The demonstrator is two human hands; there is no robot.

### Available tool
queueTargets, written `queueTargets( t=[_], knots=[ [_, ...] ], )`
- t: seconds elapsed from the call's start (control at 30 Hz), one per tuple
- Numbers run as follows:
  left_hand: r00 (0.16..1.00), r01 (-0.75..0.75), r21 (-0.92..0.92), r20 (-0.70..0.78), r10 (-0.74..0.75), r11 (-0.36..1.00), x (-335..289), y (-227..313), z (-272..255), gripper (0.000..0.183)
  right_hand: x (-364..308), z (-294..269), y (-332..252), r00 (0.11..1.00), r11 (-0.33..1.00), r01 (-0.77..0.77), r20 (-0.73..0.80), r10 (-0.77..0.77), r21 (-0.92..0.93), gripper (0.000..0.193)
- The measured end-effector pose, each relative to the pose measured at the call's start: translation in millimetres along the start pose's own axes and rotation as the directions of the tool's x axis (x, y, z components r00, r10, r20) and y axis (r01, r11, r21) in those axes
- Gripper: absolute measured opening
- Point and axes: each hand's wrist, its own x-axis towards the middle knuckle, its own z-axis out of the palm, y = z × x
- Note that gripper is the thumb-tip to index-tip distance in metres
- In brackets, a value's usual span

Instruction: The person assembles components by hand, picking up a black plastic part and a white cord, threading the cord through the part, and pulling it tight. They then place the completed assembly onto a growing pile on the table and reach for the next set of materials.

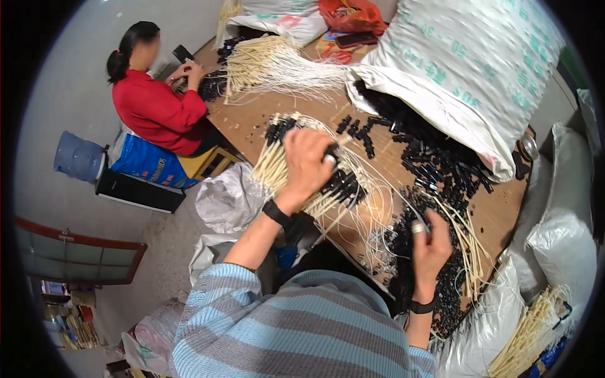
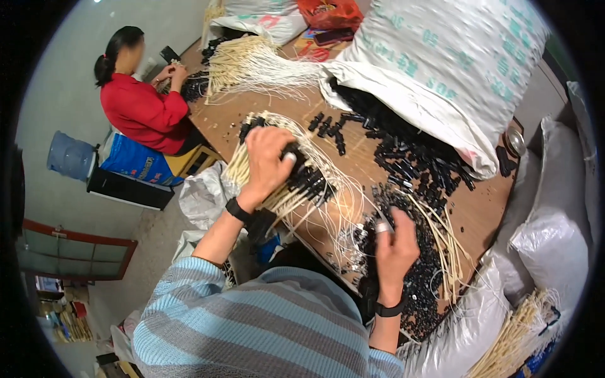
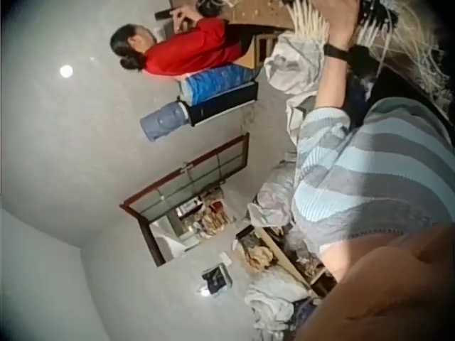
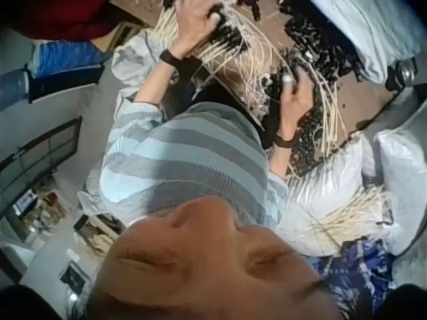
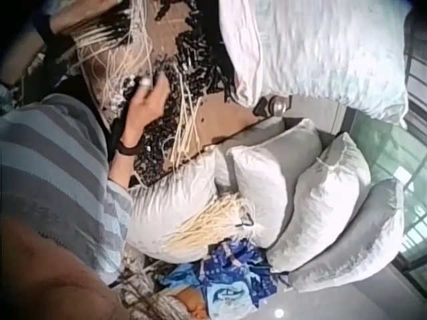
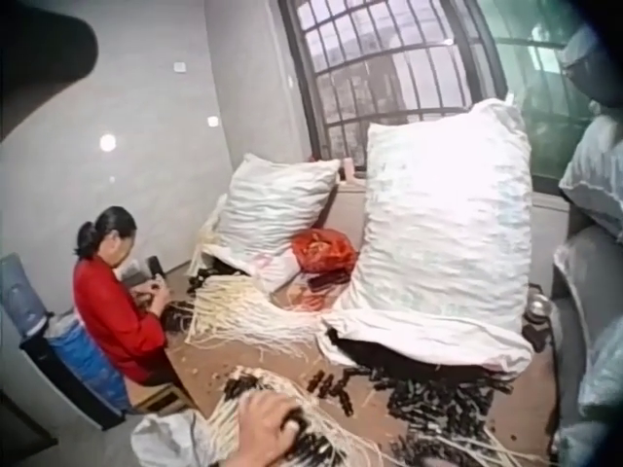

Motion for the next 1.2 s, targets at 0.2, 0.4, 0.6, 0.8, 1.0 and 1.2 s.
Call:
queueTargets(
  t=[0.2,0.4,0.6,0.8,1.0,1.2],
  knots=[
    [0.975,0.207,0.278,-0.136,-0.175,0.938,-13,-68,33,0.051,-12,16,10,0.982,0.999,0.041,0.182,-0.044,0.021,0.031],
    [0.929,-0.027,-0.544,0.295,0.222,0.839,5,60,71,0.036,-6,-34,73,0.957,0.946,-0.284,0.021,0.291,-0.156,0.019],
    [0.852,-0.020,-0.505,0.444,0.279,0.863,5,110,183,0.038,-4,-91,125,0.942,0.800,-0.328,-0.104,0.320,-0.502,0.011],
    [0.804,0.100,-0.405,0.571,0.166,0.909,0,111,181,0.046,2,-95,147,0.948,0.778,-0.274,-0.023,0.317,-0.566,0.006],
    [0.490,0.842,-0.454,0.869,-0.063,0.292,-11,87,155,0.019,14,-90,166,0.993,0.730,-0.073,0.022,0.119,-0.679,0.014],
    [0.514,0.858,-0.509,0.854,-0.079,0.071,-22,94,113,0.040,9,-90,91,0.976,0.823,0.073,0.209,0.057,-0.564,0.019]
  ],
)
